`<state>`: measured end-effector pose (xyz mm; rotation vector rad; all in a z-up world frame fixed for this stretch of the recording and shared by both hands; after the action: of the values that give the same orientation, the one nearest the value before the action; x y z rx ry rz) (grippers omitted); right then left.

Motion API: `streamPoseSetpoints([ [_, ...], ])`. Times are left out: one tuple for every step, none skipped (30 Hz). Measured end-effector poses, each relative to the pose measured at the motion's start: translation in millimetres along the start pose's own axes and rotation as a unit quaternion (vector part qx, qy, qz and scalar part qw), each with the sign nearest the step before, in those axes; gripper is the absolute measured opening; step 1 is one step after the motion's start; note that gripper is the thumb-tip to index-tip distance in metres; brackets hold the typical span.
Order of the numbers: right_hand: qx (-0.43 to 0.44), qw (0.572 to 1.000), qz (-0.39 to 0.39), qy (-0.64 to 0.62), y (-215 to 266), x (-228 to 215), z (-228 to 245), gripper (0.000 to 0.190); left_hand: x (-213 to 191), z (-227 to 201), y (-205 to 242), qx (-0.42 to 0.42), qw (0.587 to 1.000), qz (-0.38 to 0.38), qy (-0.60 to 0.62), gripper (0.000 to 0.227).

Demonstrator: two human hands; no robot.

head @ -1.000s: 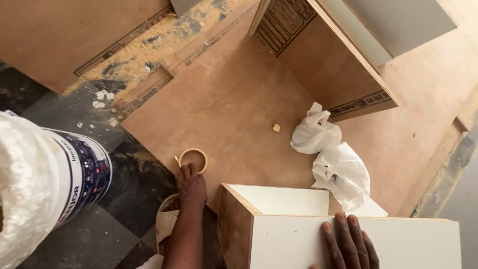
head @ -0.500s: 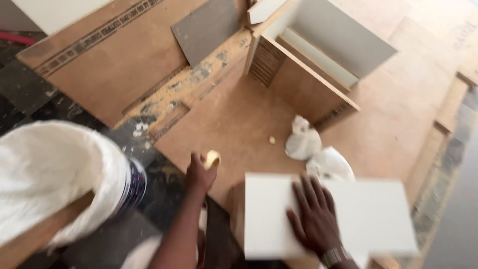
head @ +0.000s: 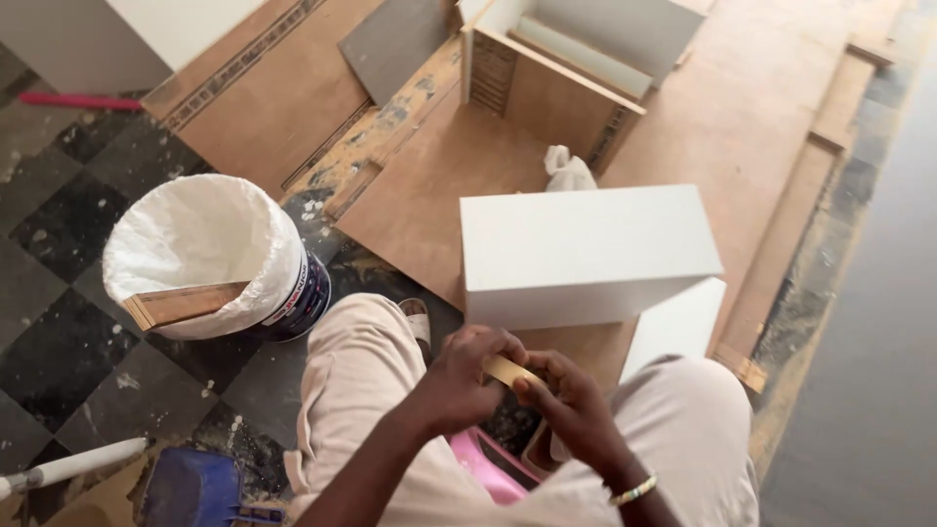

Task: Applying adhesive tape to the edges of white furniture panels in a workshop.

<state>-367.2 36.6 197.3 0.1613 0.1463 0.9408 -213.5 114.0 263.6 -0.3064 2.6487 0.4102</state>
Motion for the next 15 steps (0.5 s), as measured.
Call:
streamPoseSetpoints([
  [-0.004, 1.0, -0.006, -0.001, 12, 2, 2, 0.041, 9, -3, 10, 0.006, 1.0, 0.003, -0.004, 0.027],
  [0.01, 0.994, -0.05, -0.097, 24, 2, 1, 0.043, 12, -8, 19, 0.04, 0.997, -0.04, 0.043, 0.043],
  [0.023, 0.977, -0.089, -0.191, 33, 1, 0, 0.045, 12, -13, 28, 0.075, 0.99, -0.084, 0.09, 0.058],
  [0.017, 0.977, -0.092, -0.192, 40, 2, 6, 0.045, 24, 6, 26, 0.08, 0.99, -0.083, 0.087, 0.058],
  [0.018, 0.971, -0.11, -0.21, 47, 1, 12, 0.047, 34, 33, 22, 0.017, 0.979, -0.099, 0.179, 0.06],
  [0.018, 0.965, -0.127, -0.227, 53, 0, 19, 0.048, 44, 61, 17, -0.046, 0.955, -0.115, 0.269, 0.064],
  [0.009, 0.966, -0.129, -0.224, 55, -1, 10, 0.048, 40, 69, 17, -0.036, 0.956, -0.115, 0.269, 0.064],
  [-0.006, 0.969, -0.112, -0.221, 54, 0, 4, 0.051, 46, 87, 14, -0.116, 0.923, -0.045, 0.364, 0.058],
  [-0.023, 0.972, -0.096, -0.214, 49, 0, -1, 0.053, 51, 101, 9, -0.19, 0.871, 0.031, 0.452, 0.067],
  [-0.033, 0.973, -0.098, -0.208, 49, -3, -26, 0.053, 49, 93, 14, -0.178, 0.873, 0.034, 0.452, 0.067],
  [-0.042, 0.976, -0.081, -0.197, 43, -6, -51, 0.054, 48, 89, 15, -0.21, 0.859, 0.046, 0.464, 0.063],
  [-0.051, 0.979, -0.063, -0.186, 35, -10, -76, 0.055, 48, 85, 15, -0.243, 0.845, 0.057, 0.474, 0.06],
  [-0.066, 0.979, -0.067, -0.182, 28, -14, -92, 0.055, 49, 94, 5, -0.229, 0.851, 0.06, 0.469, 0.06],
  [-0.076, 0.967, -0.025, -0.242, 17, -11, -109, 0.057, 52, 107, -6, -0.255, 0.839, 0.07, 0.475, 0.058],
  [-0.077, 0.95, 0.019, -0.301, 12, -4, -128, 0.058, 57, 124, -9, -0.288, 0.823, 0.079, 0.483, 0.056],
])
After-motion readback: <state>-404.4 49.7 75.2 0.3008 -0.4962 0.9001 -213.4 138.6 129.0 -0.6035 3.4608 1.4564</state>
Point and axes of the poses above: each hand's wrist, its own y-axis away from the middle knuckle, its own x-axis out of the palm, z = x × y, the point moved 6 cm from there along -y, towards the middle knuckle, and after that the axes turned 5 degrees about -x, right-handed, at the moved point
